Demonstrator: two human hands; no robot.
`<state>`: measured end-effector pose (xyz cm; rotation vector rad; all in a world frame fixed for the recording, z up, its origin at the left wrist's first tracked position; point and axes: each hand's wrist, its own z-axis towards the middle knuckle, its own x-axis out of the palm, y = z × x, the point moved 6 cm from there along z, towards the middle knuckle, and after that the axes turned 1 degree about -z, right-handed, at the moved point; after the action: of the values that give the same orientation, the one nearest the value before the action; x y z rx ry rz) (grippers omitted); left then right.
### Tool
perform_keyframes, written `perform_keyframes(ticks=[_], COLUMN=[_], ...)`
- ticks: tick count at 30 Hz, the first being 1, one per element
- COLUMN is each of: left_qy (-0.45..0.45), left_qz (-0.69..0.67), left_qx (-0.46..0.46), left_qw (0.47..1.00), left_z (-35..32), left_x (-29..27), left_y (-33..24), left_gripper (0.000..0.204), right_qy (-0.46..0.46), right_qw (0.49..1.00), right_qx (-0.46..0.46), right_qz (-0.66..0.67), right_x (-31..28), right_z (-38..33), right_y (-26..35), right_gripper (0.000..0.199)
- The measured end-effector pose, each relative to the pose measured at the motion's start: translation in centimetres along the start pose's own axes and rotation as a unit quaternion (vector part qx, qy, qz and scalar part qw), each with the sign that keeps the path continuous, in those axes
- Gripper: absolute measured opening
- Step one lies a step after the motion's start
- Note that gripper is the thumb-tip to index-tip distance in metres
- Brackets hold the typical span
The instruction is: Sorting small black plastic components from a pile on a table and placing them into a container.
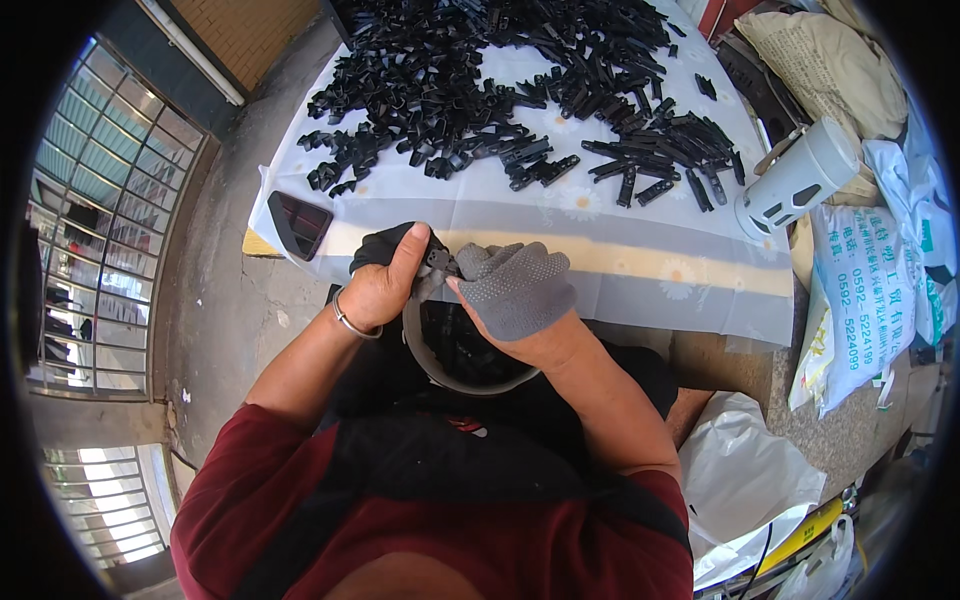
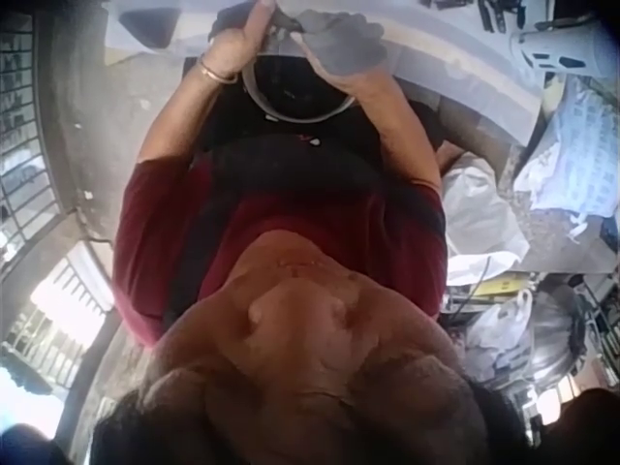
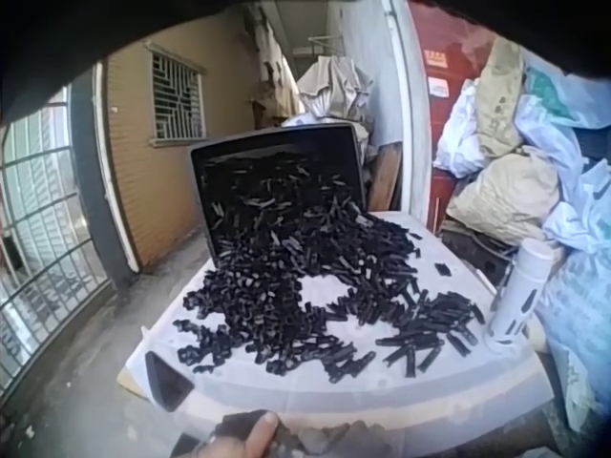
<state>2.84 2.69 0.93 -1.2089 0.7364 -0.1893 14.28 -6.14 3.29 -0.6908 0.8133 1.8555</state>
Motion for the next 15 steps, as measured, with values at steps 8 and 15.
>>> perform_keyframes(ticks=[8,15], left_qy=[0.017,0.098], left_qz=[0.138,0.084], left_qx=[0.087,0.023], left_qw=[0.986,0.991], left_z=[-0.3,-0.7], left_x=[0.5,0.5], left_y=[-0.3,-0.7], left_gripper=[0.028,0.036], right_qy=[-0.039,0.087], right_qw=[0.999,0.996], right_qx=[-0.018,-0.008], right_qz=[0.017,0.031], right_x=[1.8,2.3], right_z=[-0.7,-0.3], right_y=[0.7,1.2], right_gripper=[0.013,0.021])
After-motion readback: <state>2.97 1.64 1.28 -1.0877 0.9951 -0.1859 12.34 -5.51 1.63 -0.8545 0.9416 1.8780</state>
